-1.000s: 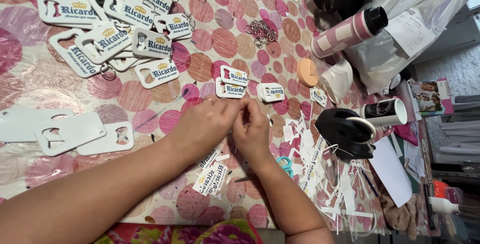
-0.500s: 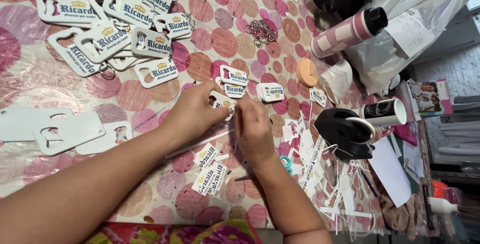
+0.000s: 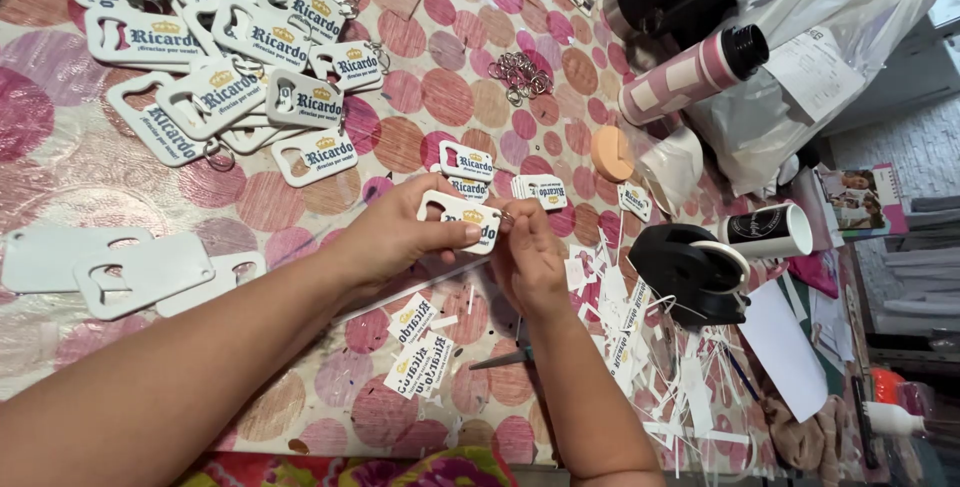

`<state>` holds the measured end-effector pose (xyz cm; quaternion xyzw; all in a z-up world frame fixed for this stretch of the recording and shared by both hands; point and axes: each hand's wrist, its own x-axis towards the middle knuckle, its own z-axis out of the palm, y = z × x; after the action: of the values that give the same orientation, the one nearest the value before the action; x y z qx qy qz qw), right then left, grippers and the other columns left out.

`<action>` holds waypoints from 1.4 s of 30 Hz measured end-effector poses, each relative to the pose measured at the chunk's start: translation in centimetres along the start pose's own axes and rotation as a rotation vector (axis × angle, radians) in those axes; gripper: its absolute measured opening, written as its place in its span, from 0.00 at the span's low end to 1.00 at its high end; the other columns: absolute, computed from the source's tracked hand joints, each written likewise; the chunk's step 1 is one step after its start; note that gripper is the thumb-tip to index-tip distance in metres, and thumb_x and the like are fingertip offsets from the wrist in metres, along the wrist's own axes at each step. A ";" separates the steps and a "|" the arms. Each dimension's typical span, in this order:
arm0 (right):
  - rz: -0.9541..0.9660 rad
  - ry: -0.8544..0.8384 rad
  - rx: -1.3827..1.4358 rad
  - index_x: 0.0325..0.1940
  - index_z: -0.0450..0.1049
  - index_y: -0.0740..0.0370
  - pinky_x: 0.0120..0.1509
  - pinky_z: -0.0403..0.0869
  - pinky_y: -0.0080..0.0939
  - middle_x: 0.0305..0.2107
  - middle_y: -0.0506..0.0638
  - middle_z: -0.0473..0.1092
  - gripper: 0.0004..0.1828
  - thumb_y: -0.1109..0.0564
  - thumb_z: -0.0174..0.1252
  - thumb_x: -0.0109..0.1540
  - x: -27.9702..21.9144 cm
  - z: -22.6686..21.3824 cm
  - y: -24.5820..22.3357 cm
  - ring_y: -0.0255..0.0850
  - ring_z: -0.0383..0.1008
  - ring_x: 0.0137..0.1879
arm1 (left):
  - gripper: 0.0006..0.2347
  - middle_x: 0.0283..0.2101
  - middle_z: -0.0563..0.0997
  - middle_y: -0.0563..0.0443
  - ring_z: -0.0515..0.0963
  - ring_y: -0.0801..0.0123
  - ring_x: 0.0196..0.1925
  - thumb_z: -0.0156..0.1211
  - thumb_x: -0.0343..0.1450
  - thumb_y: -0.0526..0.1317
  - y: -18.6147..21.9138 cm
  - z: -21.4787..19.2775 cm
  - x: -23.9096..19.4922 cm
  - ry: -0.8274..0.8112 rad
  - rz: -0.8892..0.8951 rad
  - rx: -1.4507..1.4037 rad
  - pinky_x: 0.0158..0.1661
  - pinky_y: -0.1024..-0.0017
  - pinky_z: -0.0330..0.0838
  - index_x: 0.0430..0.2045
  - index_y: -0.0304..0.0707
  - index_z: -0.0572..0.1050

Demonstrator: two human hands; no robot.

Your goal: Peeling and applying adhesive labels to plastic bottle opener bases

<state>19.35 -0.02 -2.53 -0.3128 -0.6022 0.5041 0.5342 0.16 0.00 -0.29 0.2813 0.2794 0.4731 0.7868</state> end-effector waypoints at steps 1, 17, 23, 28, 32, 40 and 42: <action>0.001 0.003 -0.001 0.38 0.59 0.58 0.43 0.68 0.31 0.36 0.54 0.66 0.14 0.50 0.39 0.74 0.0 -0.8 -0.4 0.36 0.65 0.41 | 0.17 0.23 0.68 0.53 0.82 0.68 0.25 0.69 0.63 0.27 0.1 -0.4 -0.1 -0.001 -0.003 0.000 0.26 0.79 0.78 0.44 0.21 0.72; -0.097 -0.225 0.119 0.30 0.63 0.61 0.33 0.63 0.40 0.25 0.57 0.64 0.18 0.50 0.48 0.70 -2.0 -4.2 -0.2 0.44 0.63 0.29 | 0.12 0.28 0.81 0.41 0.82 0.69 0.26 0.68 0.65 0.27 -0.4 -0.6 -1.1 -0.314 0.030 0.034 0.24 0.80 0.79 0.38 0.25 0.72; 0.003 -0.126 -0.743 0.29 0.73 0.62 0.29 0.64 0.38 0.16 0.51 0.67 0.11 0.57 0.63 0.64 -0.3 -0.5 -5.5 0.40 0.64 0.22 | 0.08 0.31 0.81 0.40 0.83 0.47 0.37 0.59 0.71 0.38 -2.5 -1.8 0.8 -0.111 0.802 1.199 0.35 0.58 0.77 0.42 0.42 0.75; 0.011 -0.026 -0.800 0.29 0.74 0.61 0.28 0.62 0.35 0.12 0.47 0.65 0.11 0.56 0.61 0.65 -0.6 -0.6 -5.5 0.34 0.60 0.22 | 0.11 0.31 0.82 0.34 0.82 0.36 0.36 0.64 0.69 0.40 -0.9 -0.9 -0.5 -0.108 0.639 0.932 0.34 0.52 0.76 0.41 0.39 0.73; -0.133 -0.244 -0.029 0.31 0.66 0.62 0.31 0.64 0.37 0.26 0.58 0.67 0.20 0.48 0.49 0.71 -0.9 -3.1 -2.6 0.42 0.64 0.28 | 0.14 0.25 0.76 0.49 0.80 0.71 0.24 0.70 0.64 0.28 -0.7 -0.2 -0.9 -0.281 -0.041 -0.071 0.23 0.82 0.77 0.39 0.28 0.72; -0.048 -0.234 -0.483 0.29 0.70 0.66 0.35 0.66 0.39 0.24 0.57 0.71 0.12 0.60 0.58 0.67 -0.1 -2.5 -5.0 0.42 0.67 0.30 | 0.10 0.28 0.83 0.35 0.85 0.38 0.34 0.66 0.68 0.39 -2.1 -1.8 0.8 -0.153 0.504 0.866 0.31 0.56 0.77 0.40 0.41 0.75; -0.045 -0.098 -1.041 0.29 0.74 0.60 0.31 0.69 0.48 0.19 0.57 0.71 0.11 0.54 0.66 0.63 -0.7 -1.0 -5.5 0.55 0.72 0.26 | 0.11 0.36 0.83 0.41 0.83 0.49 0.40 0.53 0.73 0.38 -5.0 -3.0 2.7 -0.177 0.933 1.275 0.36 0.61 0.77 0.49 0.40 0.73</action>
<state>21.41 -2.01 2.32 -0.4999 -0.8040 0.1405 0.2898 2.05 0.98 -6.27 0.8021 0.2859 0.4786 0.2141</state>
